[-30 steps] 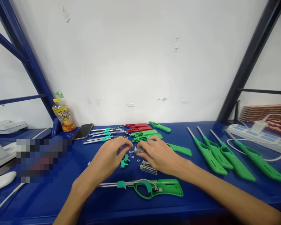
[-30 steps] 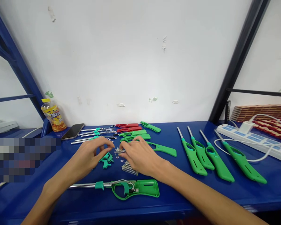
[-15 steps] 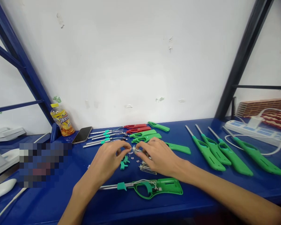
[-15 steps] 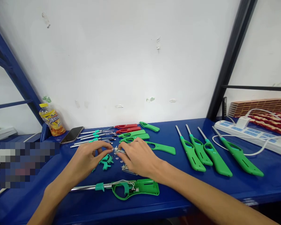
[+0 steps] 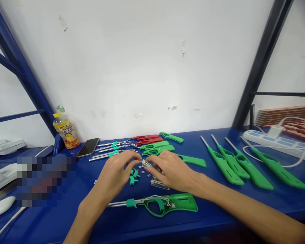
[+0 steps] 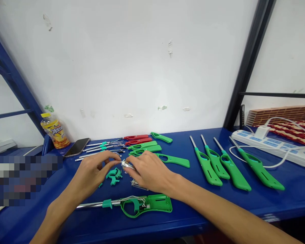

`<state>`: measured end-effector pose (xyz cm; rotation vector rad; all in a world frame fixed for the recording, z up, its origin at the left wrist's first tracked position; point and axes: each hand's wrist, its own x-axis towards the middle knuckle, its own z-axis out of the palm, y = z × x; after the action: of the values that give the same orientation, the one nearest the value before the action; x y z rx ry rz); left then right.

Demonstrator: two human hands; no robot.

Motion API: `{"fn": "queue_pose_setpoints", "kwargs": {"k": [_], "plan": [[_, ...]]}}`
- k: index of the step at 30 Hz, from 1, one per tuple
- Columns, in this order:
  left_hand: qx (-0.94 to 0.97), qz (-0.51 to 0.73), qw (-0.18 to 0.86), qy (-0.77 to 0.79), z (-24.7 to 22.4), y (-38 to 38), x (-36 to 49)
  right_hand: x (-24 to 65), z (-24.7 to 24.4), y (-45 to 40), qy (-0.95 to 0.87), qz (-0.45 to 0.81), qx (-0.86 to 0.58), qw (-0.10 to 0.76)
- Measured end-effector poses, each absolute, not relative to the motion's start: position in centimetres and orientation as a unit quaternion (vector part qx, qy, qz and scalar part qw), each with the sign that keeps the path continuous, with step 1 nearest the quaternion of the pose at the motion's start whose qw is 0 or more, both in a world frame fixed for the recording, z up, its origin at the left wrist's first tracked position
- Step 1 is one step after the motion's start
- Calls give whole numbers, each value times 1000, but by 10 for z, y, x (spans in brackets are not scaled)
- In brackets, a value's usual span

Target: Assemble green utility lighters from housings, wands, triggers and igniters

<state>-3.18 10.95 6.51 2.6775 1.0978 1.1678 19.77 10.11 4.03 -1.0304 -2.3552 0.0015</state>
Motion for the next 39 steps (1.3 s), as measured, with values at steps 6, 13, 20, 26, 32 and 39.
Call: {"fn": "queue_pose_setpoints", "kwargs": {"k": [6, 13, 20, 26, 32, 39], "plan": [[840, 406, -1, 361, 65, 103, -29, 197, 45, 99, -864, 111, -372, 322], [861, 391, -62, 318, 65, 99, -28, 194, 50, 93, -845, 233, -347, 332], [884, 348, -48, 308, 64, 99, -26, 198, 53, 92, -852, 283, -312, 311], [885, 332, -20, 326, 64, 97, -25, 204, 58, 93, -854, 316, -282, 302], [866, 361, 29, 345, 61, 100, -27, 204, 56, 97, -827, 374, -276, 315], [817, 401, 123, 395, 71, 95, -24, 205, 63, 97, -790, 433, -291, 323]]}}
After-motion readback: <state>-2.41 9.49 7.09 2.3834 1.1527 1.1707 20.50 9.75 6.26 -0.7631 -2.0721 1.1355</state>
